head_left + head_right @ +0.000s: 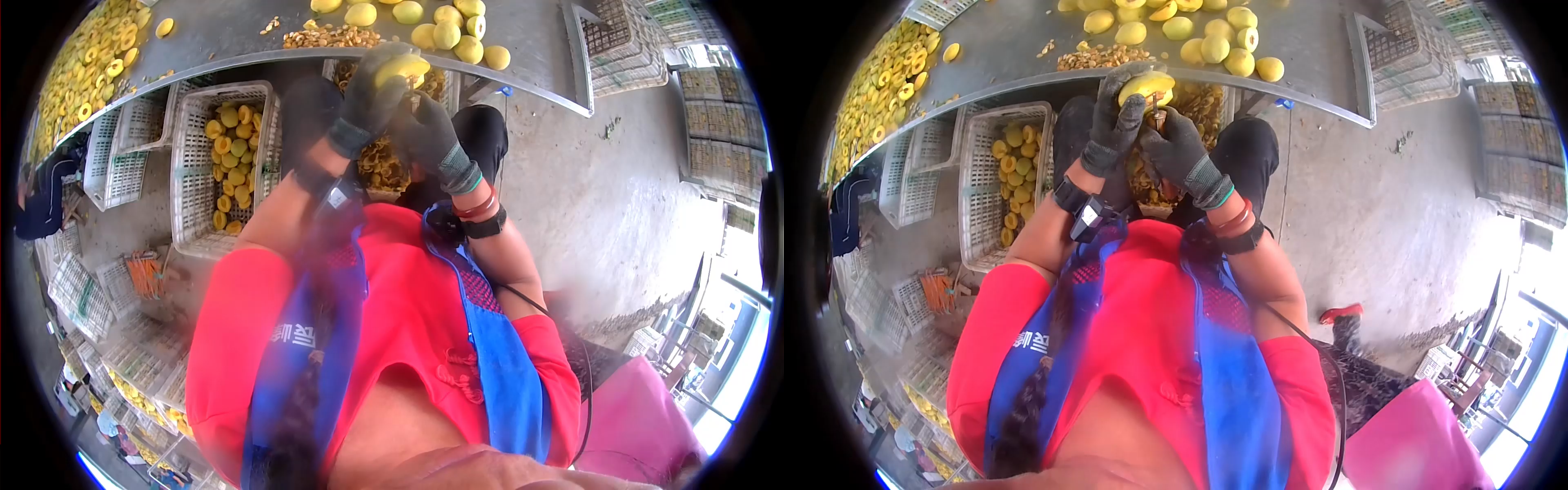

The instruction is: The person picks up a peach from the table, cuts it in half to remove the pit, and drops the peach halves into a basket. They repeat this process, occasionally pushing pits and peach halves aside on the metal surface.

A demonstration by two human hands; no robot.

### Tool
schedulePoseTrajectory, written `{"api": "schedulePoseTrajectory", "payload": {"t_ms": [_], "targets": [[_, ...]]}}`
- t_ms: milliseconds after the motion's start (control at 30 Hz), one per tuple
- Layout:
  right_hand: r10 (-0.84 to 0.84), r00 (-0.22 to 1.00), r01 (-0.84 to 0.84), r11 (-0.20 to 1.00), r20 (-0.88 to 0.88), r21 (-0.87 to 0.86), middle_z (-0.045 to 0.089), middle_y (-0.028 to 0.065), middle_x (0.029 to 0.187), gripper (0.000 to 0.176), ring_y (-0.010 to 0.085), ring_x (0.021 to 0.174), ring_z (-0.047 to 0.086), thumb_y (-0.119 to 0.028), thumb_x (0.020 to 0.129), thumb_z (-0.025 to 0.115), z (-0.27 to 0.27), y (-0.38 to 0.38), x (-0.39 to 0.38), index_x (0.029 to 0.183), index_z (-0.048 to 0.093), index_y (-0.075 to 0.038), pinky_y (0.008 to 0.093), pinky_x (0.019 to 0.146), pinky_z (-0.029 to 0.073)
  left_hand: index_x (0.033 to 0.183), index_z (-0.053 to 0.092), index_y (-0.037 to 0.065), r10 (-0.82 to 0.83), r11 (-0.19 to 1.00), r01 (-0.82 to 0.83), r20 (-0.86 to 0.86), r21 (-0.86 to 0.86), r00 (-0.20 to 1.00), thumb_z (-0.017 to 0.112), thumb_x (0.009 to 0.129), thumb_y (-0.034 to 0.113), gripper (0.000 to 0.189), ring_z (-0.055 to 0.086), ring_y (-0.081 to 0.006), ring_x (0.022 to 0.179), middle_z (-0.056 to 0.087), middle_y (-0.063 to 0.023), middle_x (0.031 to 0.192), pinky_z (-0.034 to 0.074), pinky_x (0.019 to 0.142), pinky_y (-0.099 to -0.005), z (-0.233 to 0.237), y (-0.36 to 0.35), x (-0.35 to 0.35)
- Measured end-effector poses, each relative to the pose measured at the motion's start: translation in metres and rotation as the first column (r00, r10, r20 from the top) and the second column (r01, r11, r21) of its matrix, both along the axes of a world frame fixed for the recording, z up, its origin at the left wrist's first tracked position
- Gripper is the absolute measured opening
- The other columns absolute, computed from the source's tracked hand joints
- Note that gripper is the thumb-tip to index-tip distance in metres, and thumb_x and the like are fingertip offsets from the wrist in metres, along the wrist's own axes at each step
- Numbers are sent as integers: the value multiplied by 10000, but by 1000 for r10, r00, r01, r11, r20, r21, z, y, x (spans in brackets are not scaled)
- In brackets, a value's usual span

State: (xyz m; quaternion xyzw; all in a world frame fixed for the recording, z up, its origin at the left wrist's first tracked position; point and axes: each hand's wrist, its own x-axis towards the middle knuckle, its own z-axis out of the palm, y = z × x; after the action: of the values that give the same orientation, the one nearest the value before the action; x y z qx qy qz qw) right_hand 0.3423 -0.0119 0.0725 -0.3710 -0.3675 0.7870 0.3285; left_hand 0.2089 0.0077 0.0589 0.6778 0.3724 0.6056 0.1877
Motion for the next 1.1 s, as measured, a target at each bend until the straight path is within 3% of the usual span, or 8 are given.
{"api": "schedulePoseTrajectory", "payload": {"t_ms": [67, 167, 367, 467, 667, 833, 967, 1100], "targets": [[55, 990, -74, 986, 131, 150, 470, 28, 576, 73, 106, 398, 432, -100, 889, 502, 24, -6, 5, 863, 505, -32, 253, 362, 349, 1056, 621, 28, 13, 1000, -13, -33, 14, 999, 476, 882, 177, 271, 515, -313, 1077, 559, -142, 1144, 384, 984, -424, 1, 0, 0], [128, 983, -131, 991, -133, -14, 469, 28, 575, 91, 102, 398, 433, -115, 897, 509, 23, -7, 15, 865, 510, -30, 250, 362, 341, 1057, 617, 26, 43, 998, -37, -121, 52, 992, 480, 882, 177, 270, 514, -313, 1079, 557, -141, 1150, 384, 983, -427, 8, -4, -3], [87, 993, -99, 983, 81, 155, 468, 18, 577, 106, 98, 415, 432, -136, 913, 508, 31, -10, 11, 866, 518, -41, 246, 376, 340, 1041, 611, 14, -21, 1000, 21, 6, -13, 1000, 505, 875, 162, 247, 518, -317, 1079, 556, -144, 1153, 387, 982, -428, -2, -1, -2], [150, 982, -156, 987, -115, -47, 468, 13, 585, 103, 95, 426, 439, -140, 915, 510, 30, -6, 18, 884, 515, -42, 245, 384, 353, 1035, 613, 18, 6, 1000, -6, -24, -5, 1000, 510, 872, 160, 240, 519, -317, 1081, 561, -145, 1145, 387, 982, -426, 0, -4, 1], [70, 997, -73, 991, 30, 116, 476, 7, 602, 88, 89, 437, 449, -130, 901, 519, 17, -8, 9, 881, 516, -44, 244, 390, 362, 1026, 628, 32, 77, 997, -74, -150, 23, 986, 505, 877, 181, 244, 523, -317, 1079, 576, -144, 1140, 388, 981, -421, 12, -3, 0], [110, 994, -110, 990, -9, -92, 480, 4, 605, 70, 90, 436, 451, -114, 889, 518, 7, 2, 9, 877, 510, -46, 248, 388, 365, 1018, 640, 38, 75, 997, -74, -143, 10, 987, 497, 889, 222, 267, 533, -319, 1058, 591, -140, 1117, 393, 971, -420, 6, -1, -3], [-22, 987, -7, 984, 159, 179, 475, 9, 600, 52, 98, 432, 458, -95, 882, 508, -7, 0, 0, 877, 512, -43, 253, 374, 362, 1048, 638, 47, 71, 994, -75, -56, -79, 996, 503, 891, 275, 308, 546, -306, 1044, 598, -129, 1116, 393, 963, -416, 0, -1, 2], [166, 983, -168, 986, 81, 14, 476, 13, 598, 77, 101, 424, 447, -110, 877, 525, 16, -7, 5, 886, 525, -33, 243, 361, 347, 1090, 617, 42, 48, 982, -42, 28, -182, 998, 553, 870, 397, 423, 556, -274, 1041, 610, -106, 1101, 399, 946, -395, -19, -7, -10]]}}
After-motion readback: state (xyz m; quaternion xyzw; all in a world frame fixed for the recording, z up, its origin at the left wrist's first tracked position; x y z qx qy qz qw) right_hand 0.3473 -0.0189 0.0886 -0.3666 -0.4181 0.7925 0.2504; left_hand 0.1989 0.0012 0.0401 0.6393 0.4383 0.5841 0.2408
